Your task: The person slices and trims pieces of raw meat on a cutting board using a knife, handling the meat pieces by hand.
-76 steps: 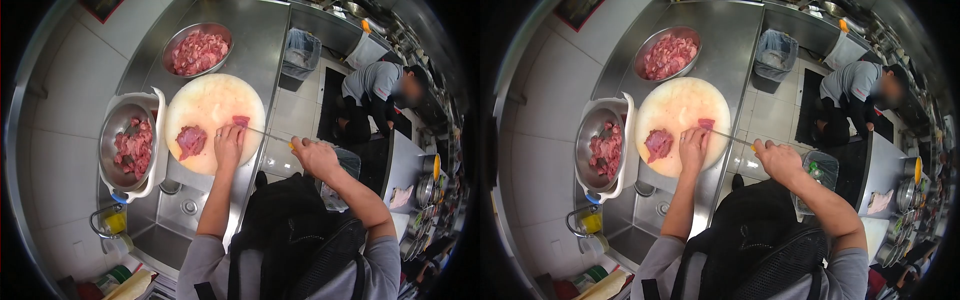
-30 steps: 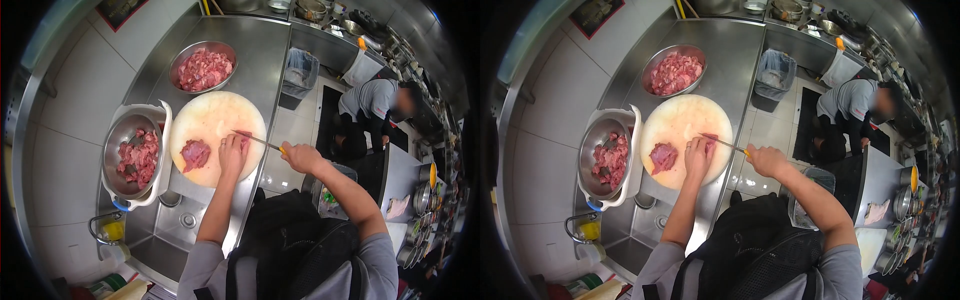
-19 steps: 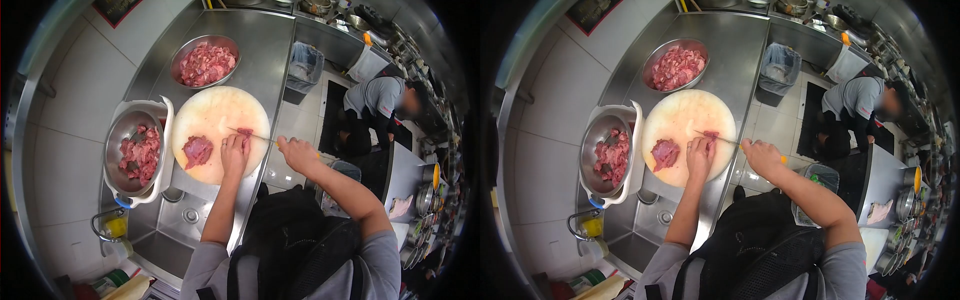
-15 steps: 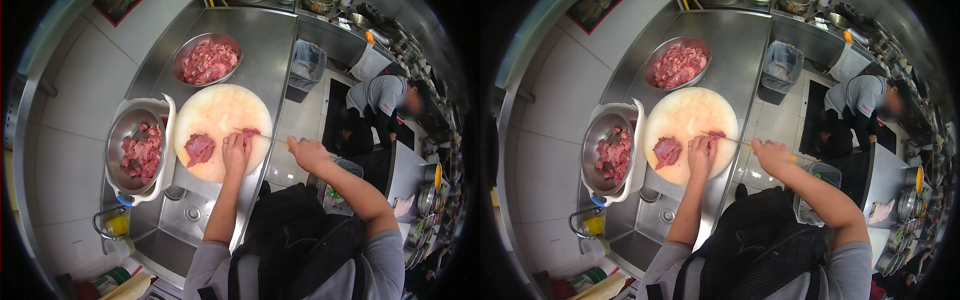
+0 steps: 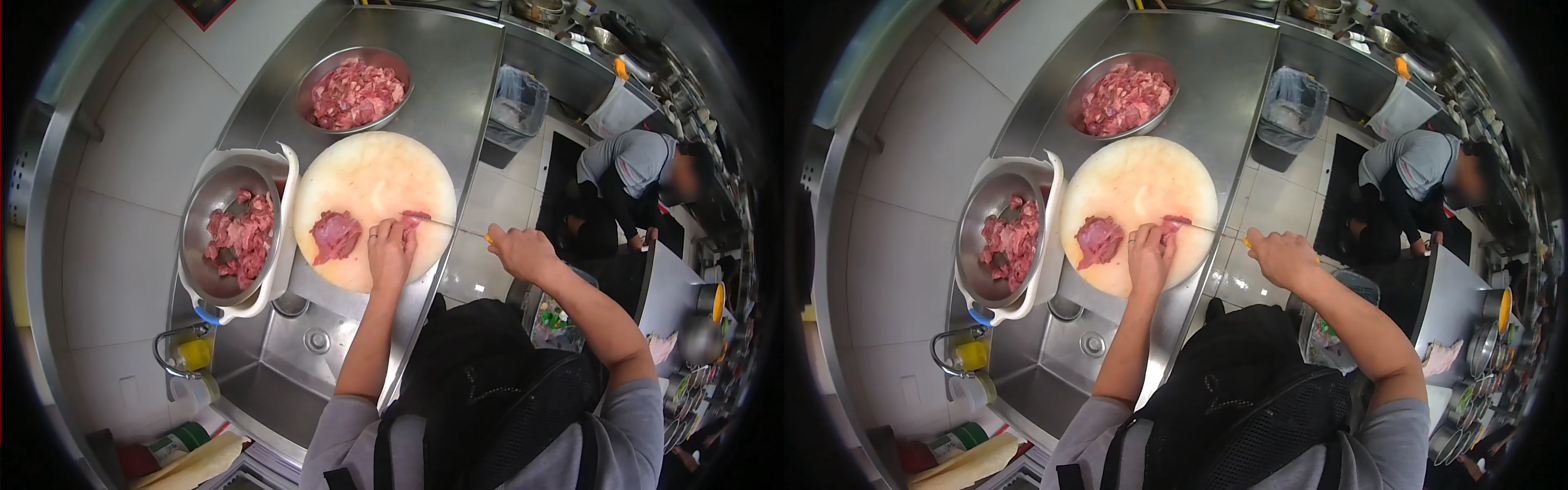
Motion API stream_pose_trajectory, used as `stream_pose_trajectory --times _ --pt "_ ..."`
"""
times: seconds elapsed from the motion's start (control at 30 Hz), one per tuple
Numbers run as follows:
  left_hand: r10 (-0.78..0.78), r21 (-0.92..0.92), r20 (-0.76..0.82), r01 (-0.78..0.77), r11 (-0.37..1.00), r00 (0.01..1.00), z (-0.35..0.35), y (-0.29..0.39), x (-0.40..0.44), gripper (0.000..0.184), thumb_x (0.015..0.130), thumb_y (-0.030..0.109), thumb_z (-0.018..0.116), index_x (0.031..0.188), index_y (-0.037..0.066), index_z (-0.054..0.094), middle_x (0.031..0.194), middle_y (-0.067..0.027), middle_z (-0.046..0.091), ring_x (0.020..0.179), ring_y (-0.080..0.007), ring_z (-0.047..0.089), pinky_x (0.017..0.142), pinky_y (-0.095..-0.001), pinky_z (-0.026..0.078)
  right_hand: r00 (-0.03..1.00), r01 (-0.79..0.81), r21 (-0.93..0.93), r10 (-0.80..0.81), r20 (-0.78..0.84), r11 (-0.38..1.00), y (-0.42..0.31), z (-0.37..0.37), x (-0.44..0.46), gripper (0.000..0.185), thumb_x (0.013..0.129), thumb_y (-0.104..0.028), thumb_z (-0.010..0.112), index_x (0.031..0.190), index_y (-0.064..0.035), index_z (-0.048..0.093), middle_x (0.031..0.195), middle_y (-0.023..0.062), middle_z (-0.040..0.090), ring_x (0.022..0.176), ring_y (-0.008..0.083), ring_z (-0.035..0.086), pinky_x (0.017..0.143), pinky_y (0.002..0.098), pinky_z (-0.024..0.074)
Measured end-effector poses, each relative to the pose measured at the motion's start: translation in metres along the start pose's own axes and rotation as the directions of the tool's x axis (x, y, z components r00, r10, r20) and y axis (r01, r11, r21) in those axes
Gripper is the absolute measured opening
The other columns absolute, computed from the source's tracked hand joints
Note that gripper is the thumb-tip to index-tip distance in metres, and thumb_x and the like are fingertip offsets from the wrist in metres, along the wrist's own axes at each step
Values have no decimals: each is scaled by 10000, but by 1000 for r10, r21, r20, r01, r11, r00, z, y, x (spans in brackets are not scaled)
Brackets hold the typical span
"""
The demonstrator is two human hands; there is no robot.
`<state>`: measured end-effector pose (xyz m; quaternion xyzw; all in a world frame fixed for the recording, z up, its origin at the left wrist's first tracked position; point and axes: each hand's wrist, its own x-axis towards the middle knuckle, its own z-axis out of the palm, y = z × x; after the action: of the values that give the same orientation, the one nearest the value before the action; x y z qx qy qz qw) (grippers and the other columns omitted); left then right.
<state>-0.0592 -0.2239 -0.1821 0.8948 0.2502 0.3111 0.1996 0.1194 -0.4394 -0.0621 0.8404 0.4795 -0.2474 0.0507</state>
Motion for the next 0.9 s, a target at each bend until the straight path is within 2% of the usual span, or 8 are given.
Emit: stream_pose_trajectory --times 0.13,0.27,0.43,0.47,0.53,0.77,0.83,0.9 --pt "6 20 1 -6 1000 1000 2 -1 -2 150 894 109 782 1033 60 759 1088 -120 706 993 -361 650 890 -483 532 990 70 -59 -77 -122 996 -7 12 24 259 1128 -325 543 1225 -86 525 1059 202 766 981 434 763 868 543 594" --pt "1 25 1 -1 1000 1000 3 -2 0 147 891 107 779 1029 60 758 1085 -123 704 989 -360 649 888 -482 534 983 50 -99 -67 -173 994 -19 23 35 269 1123 -315 546 1249 -78 532 1054 204 762 947 412 777 823 517 616" --pt "-17 31 5 17 999 1000 4 -2 -2 136 889 107 797 999 42 754 1072 -132 689 970 -361 644 884 -470 525 974 -22 -179 -19 -225 984 -13 26 10 306 1048 -199 581 1320 -67 539 1012 202 751 895 369 798 728 477 637" --pt "-17 28 3 17 999 1000 5 -2 -3 136 889 107 797 999 42 754 1072 -132 689 970 -361 644 884 -470 525 974 -24 -181 -18 -225 983 -15 30 15 306 1048 -199 581 1320 -67 539 1012 202 751 895 369 798 728 477 637" --pt "-11 38 -9 12 999 1000 5 -3 -3 142 883 108 798 1003 41 758 1069 -135 689 968 -364 643 885 -474 525 950 0 -139 -44 -308 990 -22 42 34 286 1104 -328 581 1252 -93 516 978 180 741 860 408 784 743 507 625" --pt "-18 -13 -34 18 1000 999 2 -4 -5 139 873 93 792 995 39 755 1087 -140 695 973 -368 641 894 -474 527 960 13 -114 -44 -276 993 -3 33 23 282 1116 -343 561 1242 -95 515 963 183 742 857 423 777 740 528 618" --pt "-12 3 -33 12 1000 999 3 -3 -5 111 869 94 782 964 52 744 1044 -124 695 966 -362 640 886 -466 535 983 4 -106 -23 -184 994 -5 24 20 260 1107 -303 565 1264 -98 533 1020 199 757 935 411 777 825 513 608" --pt "-14 -5 -33 14 1000 999 2 -3 -5 127 867 92 789 979 47 749 1061 -129 695 961 -364 641 890 -468 531 980 34 -107 -54 -191 994 -10 26 31 259 1111 -313 564 1251 -98 531 1018 204 760 945 415 774 830 524 604"
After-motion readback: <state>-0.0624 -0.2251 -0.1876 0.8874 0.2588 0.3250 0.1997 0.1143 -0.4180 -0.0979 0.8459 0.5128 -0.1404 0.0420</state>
